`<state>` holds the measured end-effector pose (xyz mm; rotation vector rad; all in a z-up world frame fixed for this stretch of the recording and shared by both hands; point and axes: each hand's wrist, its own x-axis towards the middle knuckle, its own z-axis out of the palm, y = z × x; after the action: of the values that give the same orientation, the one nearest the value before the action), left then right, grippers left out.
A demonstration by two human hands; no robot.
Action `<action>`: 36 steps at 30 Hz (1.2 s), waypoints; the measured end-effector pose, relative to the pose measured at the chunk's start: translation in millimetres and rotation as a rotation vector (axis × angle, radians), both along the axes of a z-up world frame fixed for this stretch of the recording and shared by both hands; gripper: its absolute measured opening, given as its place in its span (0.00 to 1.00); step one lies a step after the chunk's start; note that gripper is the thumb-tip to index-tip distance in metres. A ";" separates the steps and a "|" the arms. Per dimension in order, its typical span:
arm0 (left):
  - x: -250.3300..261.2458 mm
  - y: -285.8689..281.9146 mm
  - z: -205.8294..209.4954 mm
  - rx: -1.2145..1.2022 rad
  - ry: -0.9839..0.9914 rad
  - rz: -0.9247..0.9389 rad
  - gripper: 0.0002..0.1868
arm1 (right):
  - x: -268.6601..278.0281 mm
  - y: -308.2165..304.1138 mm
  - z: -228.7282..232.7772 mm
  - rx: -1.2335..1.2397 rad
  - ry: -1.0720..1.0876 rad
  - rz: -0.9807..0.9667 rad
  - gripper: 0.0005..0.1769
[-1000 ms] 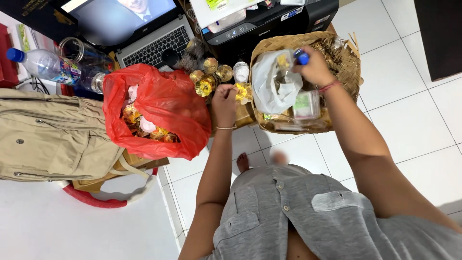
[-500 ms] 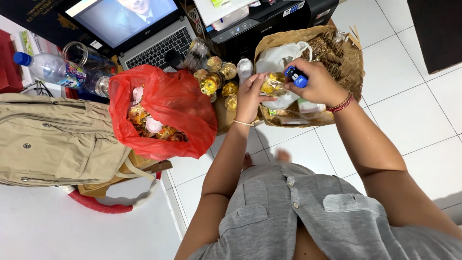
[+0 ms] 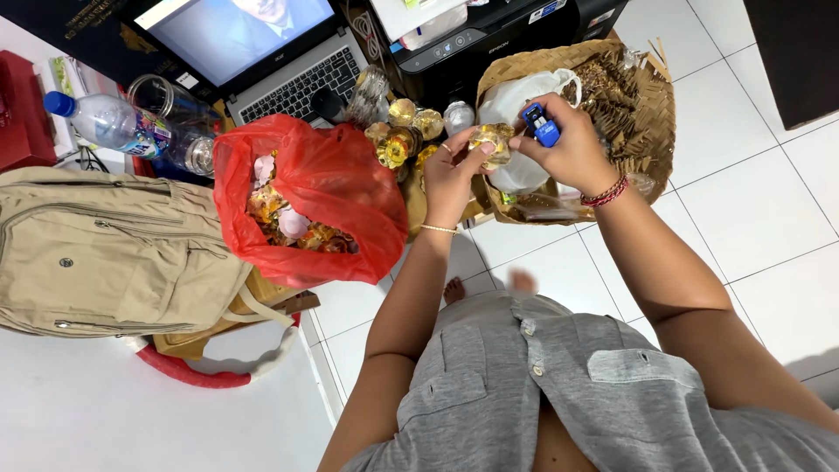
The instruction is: The person picks up gold-wrapped candies from a red plastic bag, uses a lighter to heat-seal parts of the wrapping, and places the candies into a brown paper bag.
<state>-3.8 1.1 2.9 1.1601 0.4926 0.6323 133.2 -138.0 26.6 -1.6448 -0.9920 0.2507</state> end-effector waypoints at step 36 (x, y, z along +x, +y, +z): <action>-50.8 21.7 -4.6 0.452 0.051 0.321 0.16 | -23.8 57.0 -20.2 -0.028 -0.267 0.271 0.15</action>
<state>-54.5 22.8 -1.7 1.5405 0.6041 1.0303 109.5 -81.0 6.4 -1.5934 -1.4235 0.2298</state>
